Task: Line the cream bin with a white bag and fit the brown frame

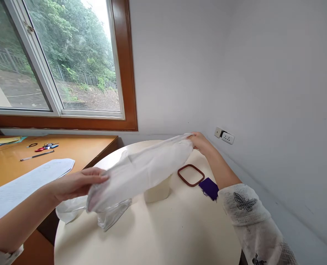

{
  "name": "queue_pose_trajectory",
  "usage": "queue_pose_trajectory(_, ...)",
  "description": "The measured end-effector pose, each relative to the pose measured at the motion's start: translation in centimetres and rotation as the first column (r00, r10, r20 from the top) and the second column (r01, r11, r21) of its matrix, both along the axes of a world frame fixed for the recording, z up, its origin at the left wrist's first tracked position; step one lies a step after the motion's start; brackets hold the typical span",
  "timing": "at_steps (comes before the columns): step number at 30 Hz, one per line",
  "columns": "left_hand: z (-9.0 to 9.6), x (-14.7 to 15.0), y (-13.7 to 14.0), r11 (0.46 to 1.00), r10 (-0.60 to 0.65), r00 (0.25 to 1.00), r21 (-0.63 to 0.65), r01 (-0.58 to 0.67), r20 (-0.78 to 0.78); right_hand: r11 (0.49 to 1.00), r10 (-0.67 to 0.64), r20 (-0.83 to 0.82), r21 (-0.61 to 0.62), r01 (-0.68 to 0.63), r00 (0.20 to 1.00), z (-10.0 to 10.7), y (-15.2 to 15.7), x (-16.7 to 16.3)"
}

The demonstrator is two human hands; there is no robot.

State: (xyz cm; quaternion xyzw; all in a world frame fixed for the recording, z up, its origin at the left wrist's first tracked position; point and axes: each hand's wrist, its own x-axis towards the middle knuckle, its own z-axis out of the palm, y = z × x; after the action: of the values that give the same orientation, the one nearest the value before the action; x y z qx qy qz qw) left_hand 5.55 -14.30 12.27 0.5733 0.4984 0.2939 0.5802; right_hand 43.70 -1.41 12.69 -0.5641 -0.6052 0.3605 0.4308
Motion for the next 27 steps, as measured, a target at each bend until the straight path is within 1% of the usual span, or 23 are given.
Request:
queue_pose_trajectory(2, 0.0, 0.2, -0.6, 0.983, -0.170, 0.982, -0.088, 0.162, -0.086, 1.000, 0.022, -0.123, -0.009, -0.023, 0.992, 0.1, 0.0, -0.4)
queue_pose_trajectory(3, 0.3, 0.4, -0.7, 0.972, -0.224, 0.969, -0.091, 0.216, -0.100, 0.999, 0.036, -0.173, -0.017, -0.040, 0.984, 0.2, -0.1, -0.7)
queue_pose_trajectory(4, 0.7, 0.6, -0.6, 0.974, -0.225, 0.969, -0.025, 0.223, -0.105, 0.998, 0.048, -0.216, -0.025, -0.054, 0.975, 0.4, -0.2, -1.0)
queue_pose_trajectory(5, 1.1, 1.0, -0.3, 0.978, -0.195, 0.976, 0.061, 0.202, -0.102, 0.997, 0.058, -0.252, -0.033, -0.069, 0.966, 0.6, -0.3, -1.4)
queue_pose_trajectory(7, 1.9, 2.3, 0.3, 0.967, -0.099, 0.990, 0.226, 0.119, -0.099, 0.995, 0.079, -0.306, -0.040, -0.096, 0.949, 1.0, -0.6, -2.4)
queue_pose_trajectory(8, 2.2, 3.2, 0.6, 0.958, -0.059, 0.990, 0.271, 0.091, -0.125, 0.993, 0.088, -0.325, -0.040, -0.107, 0.942, 1.3, -0.8, -3.0)
queue_pose_trajectory(9, 2.4, 4.3, 0.9, 0.947, -0.037, 0.985, 0.308, 0.089, -0.169, 0.992, 0.101, -0.341, -0.041, -0.122, 0.935, 1.6, -1.0, -3.6)
queue_pose_trajectory(11, 2.2, 6.9, 1.4, 0.930, -0.051, 0.957, 0.336, 0.149, -0.285, 0.984, 0.148, -0.360, -0.037, -0.172, 0.921, 2.0, -1.4, -5.0)
queue_pose_trajectory(13, 1.3, 9.5, 2.1, 0.902, -0.036, 0.923, 0.385, 0.195, -0.384, 0.969, 0.226, -0.352, -0.014, -0.247, 0.908, 2.3, -1.9, -6.3)
queue_pose_trajectory(15, 0.0, 11.3, 3.1, 0.860, 0.034, 0.910, 0.476, 0.184, -0.413, 0.949, 0.303, -0.297, 0.008, -0.315, 0.906, 2.5, -2.4, -7.1)
queue_pose_trajectory(17, -1.3, 12.0, 4.4, 0.804, 0.140, 0.916, 0.584, 0.117, -0.377, 0.937, 0.342, -0.196, 0.006, -0.348, 0.919, 2.6, -3.1, -7.1)
queue_pose_trajectory(19, -2.0, 11.6, 5.7, 0.813, 0.162, 0.934, 0.579, 0.057, -0.320, 0.926, 0.374, -0.056, -0.033, -0.376, 0.926, 2.9, -3.7, -6.3)
queue_pose_trajectory(20, -2.1, 11.1, 6.2, 0.824, 0.166, 0.941, 0.566, 0.032, -0.296, 0.914, 0.402, 0.026, -0.074, -0.399, 0.915, 3.1, -3.9, -5.6)
queue_pose_trajectory(22, -1.8, 9.8, 7.0, 0.851, 0.162, 0.960, 0.525, -0.018, -0.230, 0.879, 0.470, 0.200, -0.195, -0.435, 0.860, 3.3, -4.2, -4.1)
queue_pose_trajectory(24, -1.1, 8.8, 7.5, 0.889, 0.143, 0.980, 0.454, -0.065, -0.139, 0.860, 0.498, 0.359, -0.320, -0.397, 0.789, 3.2, -4.2, -2.7)
queue_pose_trajectory(25, -0.7, 8.4, 7.7, 0.908, 0.133, 0.987, 0.410, -0.086, -0.088, 0.865, 0.487, 0.421, -0.353, -0.356, 0.766, 3.0, -4.1, -2.1)
queue_pose_trajectory(26, -0.3, 8.0, 7.8, 0.924, 0.127, 0.991, 0.367, -0.105, -0.037, 0.878, 0.462, 0.462, -0.360, -0.316, 0.757, 2.7, -3.9, -1.6)
queue_pose_trajectory(27, 0.0, 7.8, 8.0, 0.937, 0.127, 0.992, 0.328, -0.124, 0.013, 0.893, 0.430, 0.472, -0.347, -0.286, 0.769, 2.2, -3.7, -1.2)
